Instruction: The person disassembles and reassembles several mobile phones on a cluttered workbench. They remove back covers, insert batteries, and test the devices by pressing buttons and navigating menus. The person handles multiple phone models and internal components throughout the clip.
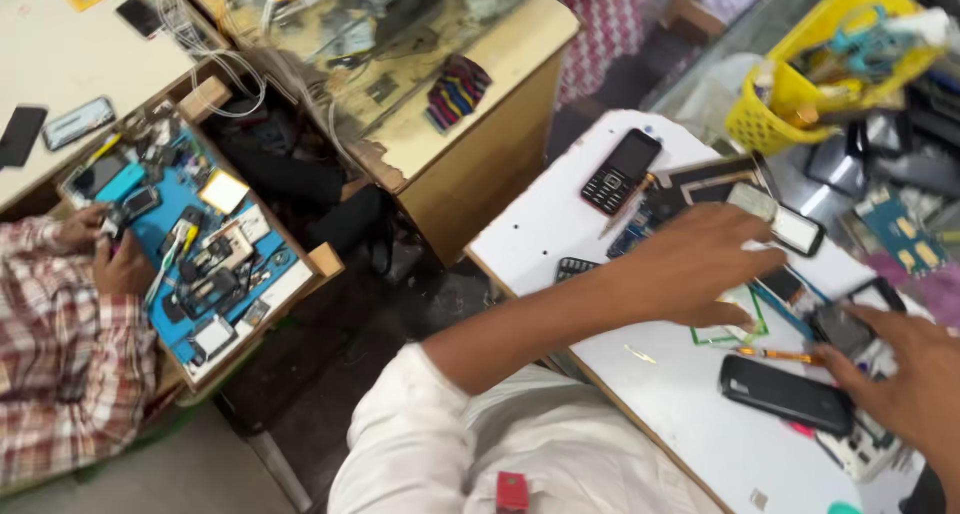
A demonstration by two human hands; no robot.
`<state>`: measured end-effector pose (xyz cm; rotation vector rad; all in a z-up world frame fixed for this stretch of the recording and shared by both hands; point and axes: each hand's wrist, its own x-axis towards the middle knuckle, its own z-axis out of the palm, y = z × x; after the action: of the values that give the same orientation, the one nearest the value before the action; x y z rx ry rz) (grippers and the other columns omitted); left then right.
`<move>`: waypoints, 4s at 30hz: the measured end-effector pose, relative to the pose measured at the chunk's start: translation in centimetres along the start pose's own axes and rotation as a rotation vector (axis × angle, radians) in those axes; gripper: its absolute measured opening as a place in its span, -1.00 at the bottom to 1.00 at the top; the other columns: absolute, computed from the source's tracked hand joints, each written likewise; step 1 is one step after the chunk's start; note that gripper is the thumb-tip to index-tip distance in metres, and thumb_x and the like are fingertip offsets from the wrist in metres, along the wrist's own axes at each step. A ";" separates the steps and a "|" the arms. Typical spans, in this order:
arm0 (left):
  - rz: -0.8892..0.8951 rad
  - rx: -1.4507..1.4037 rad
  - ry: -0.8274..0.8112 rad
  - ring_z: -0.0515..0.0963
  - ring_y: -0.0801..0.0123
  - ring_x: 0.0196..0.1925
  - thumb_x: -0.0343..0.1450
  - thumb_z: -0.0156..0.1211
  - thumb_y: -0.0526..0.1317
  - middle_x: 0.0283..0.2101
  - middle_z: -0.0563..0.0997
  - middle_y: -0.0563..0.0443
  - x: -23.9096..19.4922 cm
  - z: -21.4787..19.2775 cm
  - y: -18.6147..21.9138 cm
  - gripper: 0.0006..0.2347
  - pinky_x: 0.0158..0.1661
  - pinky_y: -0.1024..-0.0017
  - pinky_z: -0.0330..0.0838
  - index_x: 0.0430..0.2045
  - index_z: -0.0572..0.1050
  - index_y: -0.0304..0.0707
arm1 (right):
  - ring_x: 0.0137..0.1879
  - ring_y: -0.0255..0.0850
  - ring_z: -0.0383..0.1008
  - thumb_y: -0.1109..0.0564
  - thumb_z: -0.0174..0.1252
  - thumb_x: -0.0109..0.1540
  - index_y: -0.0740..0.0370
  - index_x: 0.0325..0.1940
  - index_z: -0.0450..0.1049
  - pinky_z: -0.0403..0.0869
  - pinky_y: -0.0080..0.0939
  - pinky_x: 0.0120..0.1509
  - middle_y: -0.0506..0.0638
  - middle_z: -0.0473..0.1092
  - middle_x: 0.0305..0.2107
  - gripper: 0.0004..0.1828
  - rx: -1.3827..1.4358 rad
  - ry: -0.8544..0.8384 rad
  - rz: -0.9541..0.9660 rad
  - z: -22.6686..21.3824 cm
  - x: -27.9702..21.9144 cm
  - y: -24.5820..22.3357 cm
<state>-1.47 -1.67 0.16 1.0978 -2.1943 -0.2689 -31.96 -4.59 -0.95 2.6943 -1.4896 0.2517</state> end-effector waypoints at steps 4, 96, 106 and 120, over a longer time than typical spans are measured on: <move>-0.022 0.162 -0.261 0.45 0.05 0.20 0.07 0.54 0.14 0.03 0.53 -0.10 4.9 2.1 -0.8 -0.38 0.17 0.11 0.33 -0.07 0.54 -0.15 | -0.16 -0.08 0.60 -0.02 0.39 0.08 0.21 0.29 0.49 0.56 -0.12 -0.03 0.14 0.55 -0.21 -0.30 0.089 0.012 0.052 -0.2 -0.3 0.6; -0.126 -0.958 -0.188 0.81 0.31 -0.20 0.48 0.23 -0.08 -0.03 0.72 -0.22 4.6 7.7 -4.2 -0.62 -0.20 0.37 0.69 0.16 0.52 -0.22 | 0.03 0.04 0.59 0.13 0.54 -0.14 0.42 0.18 0.50 0.62 0.06 0.11 0.28 0.45 -0.06 -0.19 0.367 0.095 0.271 2.8 -2.0 2.9; -0.134 -1.101 -0.209 0.76 0.28 -0.15 0.49 0.22 -0.02 -0.05 0.72 -0.24 4.9 7.4 -4.1 -0.56 -0.19 0.38 0.71 0.22 0.48 -0.25 | 0.07 0.04 0.59 0.15 0.52 -0.10 0.50 0.22 0.44 0.59 0.13 0.19 0.31 0.47 -0.09 -0.16 0.468 -0.024 0.361 5.1 -1.9 5.6; -0.164 -1.057 -0.222 0.79 0.26 -0.18 0.42 0.27 0.05 -0.09 0.74 -0.20 4.7 6.5 -3.5 -0.52 -0.24 0.38 0.70 0.15 0.52 -0.25 | 0.15 0.04 0.58 0.12 0.54 -0.02 0.50 0.27 0.35 0.62 0.12 0.19 0.34 0.48 -0.09 -0.14 0.498 -0.223 0.406 2.7 -0.2 4.3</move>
<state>-5.39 -8.20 -4.17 0.6262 -1.6914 -1.4690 -35.36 -7.06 -3.83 2.8093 -2.3156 0.3950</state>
